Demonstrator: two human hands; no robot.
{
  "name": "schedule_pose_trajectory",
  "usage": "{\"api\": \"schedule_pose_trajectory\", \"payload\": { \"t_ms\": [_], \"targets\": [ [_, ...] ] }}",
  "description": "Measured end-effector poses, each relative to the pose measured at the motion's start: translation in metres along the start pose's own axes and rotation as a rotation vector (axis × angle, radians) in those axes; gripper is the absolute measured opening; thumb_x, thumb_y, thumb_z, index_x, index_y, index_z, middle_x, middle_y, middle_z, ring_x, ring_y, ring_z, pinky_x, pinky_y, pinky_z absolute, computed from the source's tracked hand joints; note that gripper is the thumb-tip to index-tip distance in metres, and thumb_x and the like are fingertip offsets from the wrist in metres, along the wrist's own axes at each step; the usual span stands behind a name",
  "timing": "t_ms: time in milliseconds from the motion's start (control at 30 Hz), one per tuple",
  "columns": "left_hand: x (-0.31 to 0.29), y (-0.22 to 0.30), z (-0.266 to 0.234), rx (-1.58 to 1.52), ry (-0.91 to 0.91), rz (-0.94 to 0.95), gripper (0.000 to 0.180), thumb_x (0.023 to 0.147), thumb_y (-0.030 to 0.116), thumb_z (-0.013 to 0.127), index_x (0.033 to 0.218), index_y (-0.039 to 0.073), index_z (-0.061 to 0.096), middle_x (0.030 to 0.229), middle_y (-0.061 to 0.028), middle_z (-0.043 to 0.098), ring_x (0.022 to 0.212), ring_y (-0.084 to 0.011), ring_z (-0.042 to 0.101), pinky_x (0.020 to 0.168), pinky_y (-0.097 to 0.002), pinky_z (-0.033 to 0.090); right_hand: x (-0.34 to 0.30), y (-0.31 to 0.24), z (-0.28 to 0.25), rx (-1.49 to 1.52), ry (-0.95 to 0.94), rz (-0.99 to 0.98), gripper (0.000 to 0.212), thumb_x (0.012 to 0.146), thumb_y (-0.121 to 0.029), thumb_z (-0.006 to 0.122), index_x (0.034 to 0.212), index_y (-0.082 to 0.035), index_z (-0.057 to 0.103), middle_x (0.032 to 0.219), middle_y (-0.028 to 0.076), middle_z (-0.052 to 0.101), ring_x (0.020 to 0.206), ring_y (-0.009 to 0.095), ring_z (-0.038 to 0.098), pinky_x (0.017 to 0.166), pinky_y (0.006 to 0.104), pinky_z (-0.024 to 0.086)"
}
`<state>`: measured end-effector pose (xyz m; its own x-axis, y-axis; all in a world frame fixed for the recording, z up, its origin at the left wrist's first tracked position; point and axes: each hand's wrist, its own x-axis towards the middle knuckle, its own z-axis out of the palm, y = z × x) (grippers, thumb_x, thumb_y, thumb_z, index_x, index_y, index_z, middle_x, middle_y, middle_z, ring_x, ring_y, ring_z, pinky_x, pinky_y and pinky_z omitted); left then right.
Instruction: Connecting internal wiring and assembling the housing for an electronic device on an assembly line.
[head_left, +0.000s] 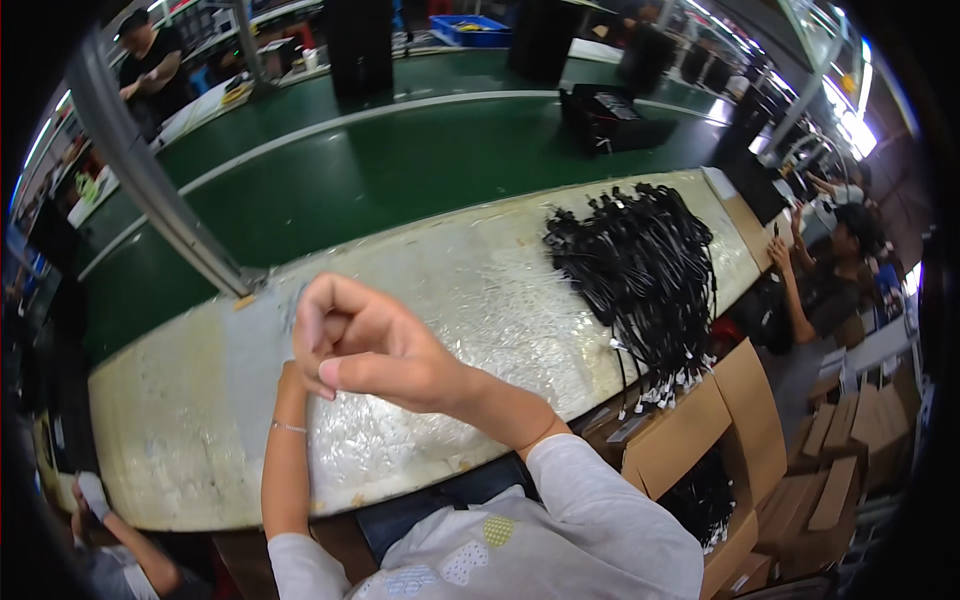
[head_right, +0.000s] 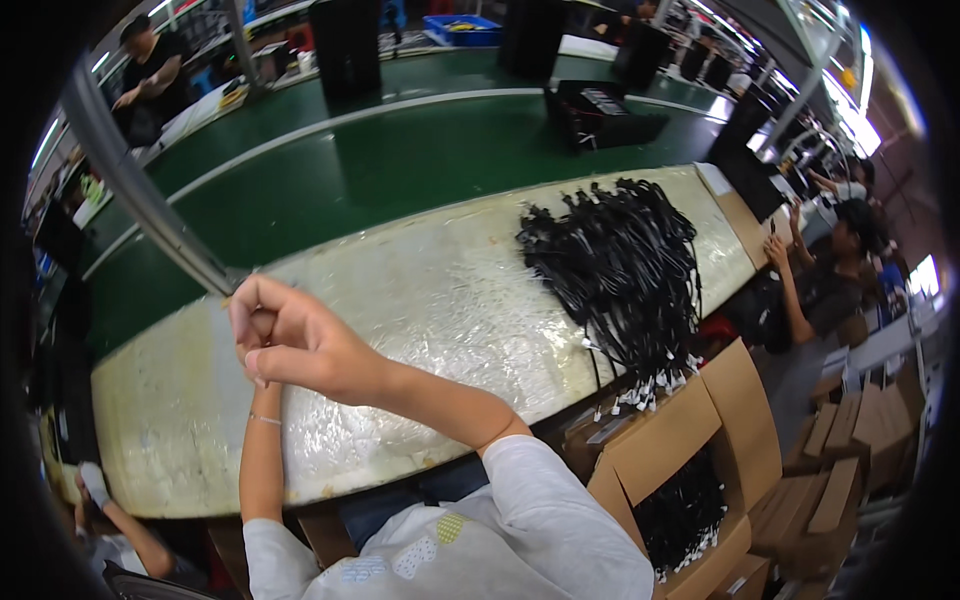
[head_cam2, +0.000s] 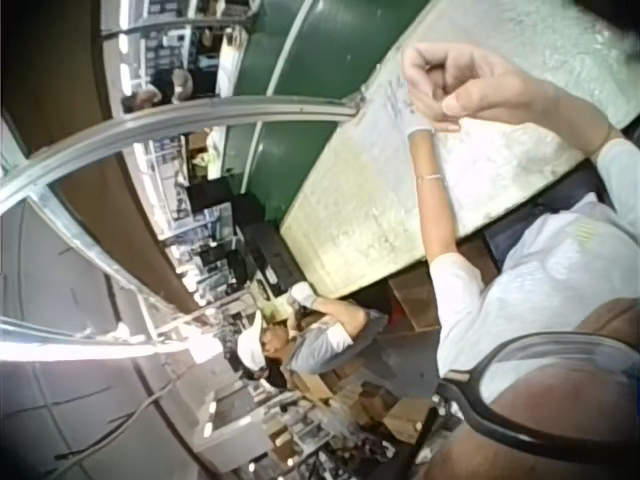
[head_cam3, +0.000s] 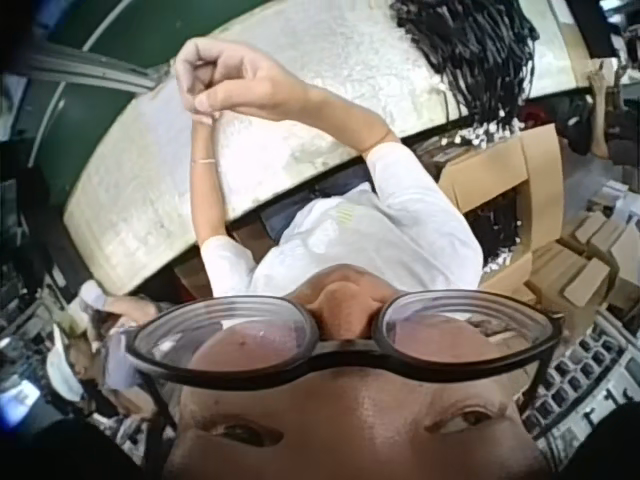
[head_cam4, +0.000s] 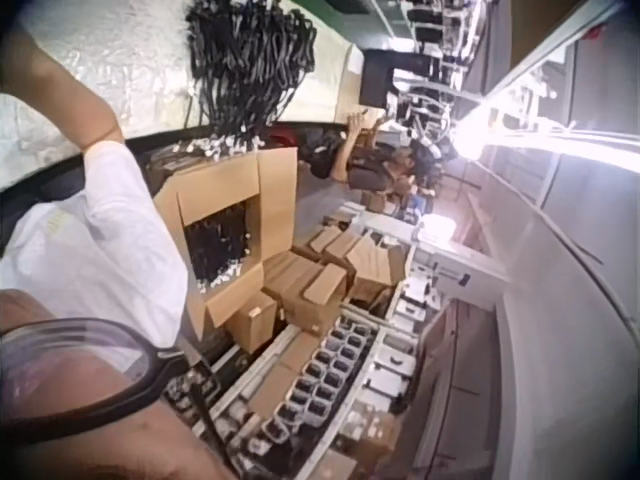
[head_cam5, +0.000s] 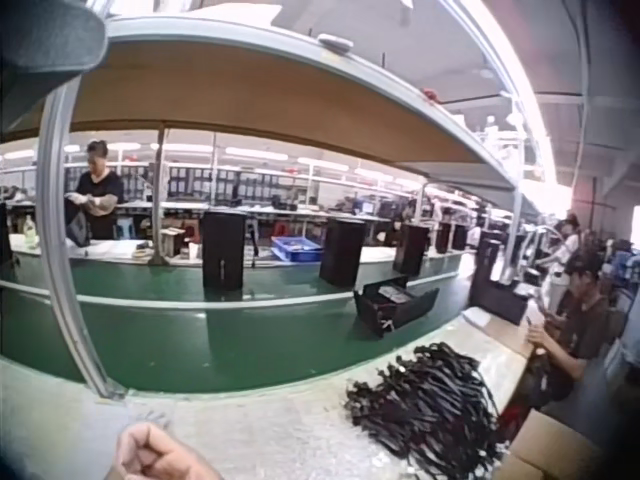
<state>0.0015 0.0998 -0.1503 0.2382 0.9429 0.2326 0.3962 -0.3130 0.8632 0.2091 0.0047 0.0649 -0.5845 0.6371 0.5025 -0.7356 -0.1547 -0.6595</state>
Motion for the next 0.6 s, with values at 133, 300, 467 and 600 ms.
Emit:
{"api": "schedule_pose_trajectory", "payload": {
  "t_ms": [133,300,467,600],
  "targets": [
    [-0.014,0.041,-0.003,-0.606,-0.112,-0.119,0.062,0.059,0.017,0.075,0.116,0.006,0.056,0.108,0.0005,0.057,0.101,-0.0099,0.054,0.088,-0.0208,0.041,0.001,0.005,-0.006,0.027,0.007,-0.007,0.022,0.082,-0.001,0.053,0.101,-0.004,0.041,0.079,0.004,0.047,0.07,0.013,0.046,0.066,0.0285,0.039],
    [-0.014,0.034,-0.01,-0.651,-0.241,-0.116,0.064,0.056,0.016,0.078,0.115,0.005,0.056,0.105,0.0002,0.059,0.098,-0.01,0.056,0.087,-0.0203,0.043,0.004,0.005,-0.005,0.055,-0.009,0.016,0.024,0.077,-0.001,0.05,0.099,-0.004,0.041,0.081,0.004,0.045,0.07,0.013,0.046,0.066,0.0281,0.04],
    [0.01,0.01,-0.004,-0.492,-0.366,-0.067,0.064,0.058,0.017,0.076,0.117,0.004,0.056,0.106,-0.0021,0.06,0.099,-0.0129,0.057,0.088,-0.0234,0.044,0.004,-0.002,-0.004,-0.079,0.033,0.028,0.023,0.08,-0.003,0.053,0.099,-0.004,0.042,0.08,0.004,0.047,0.071,0.012,0.047,0.066,0.0275,0.039],
    [0.02,-0.002,-0.001,-0.364,-0.419,-0.048,0.064,0.059,0.018,0.075,0.118,0.003,0.055,0.108,-0.0039,0.061,0.101,-0.0152,0.057,0.09,-0.0259,0.045,0.007,0.003,-0.01,0.001,-0.006,-0.014,0.024,0.083,-0.005,0.056,0.103,-0.004,0.043,0.081,0.004,0.047,0.071,0.012,0.047,0.066,0.0276,0.04]
  ]
}}
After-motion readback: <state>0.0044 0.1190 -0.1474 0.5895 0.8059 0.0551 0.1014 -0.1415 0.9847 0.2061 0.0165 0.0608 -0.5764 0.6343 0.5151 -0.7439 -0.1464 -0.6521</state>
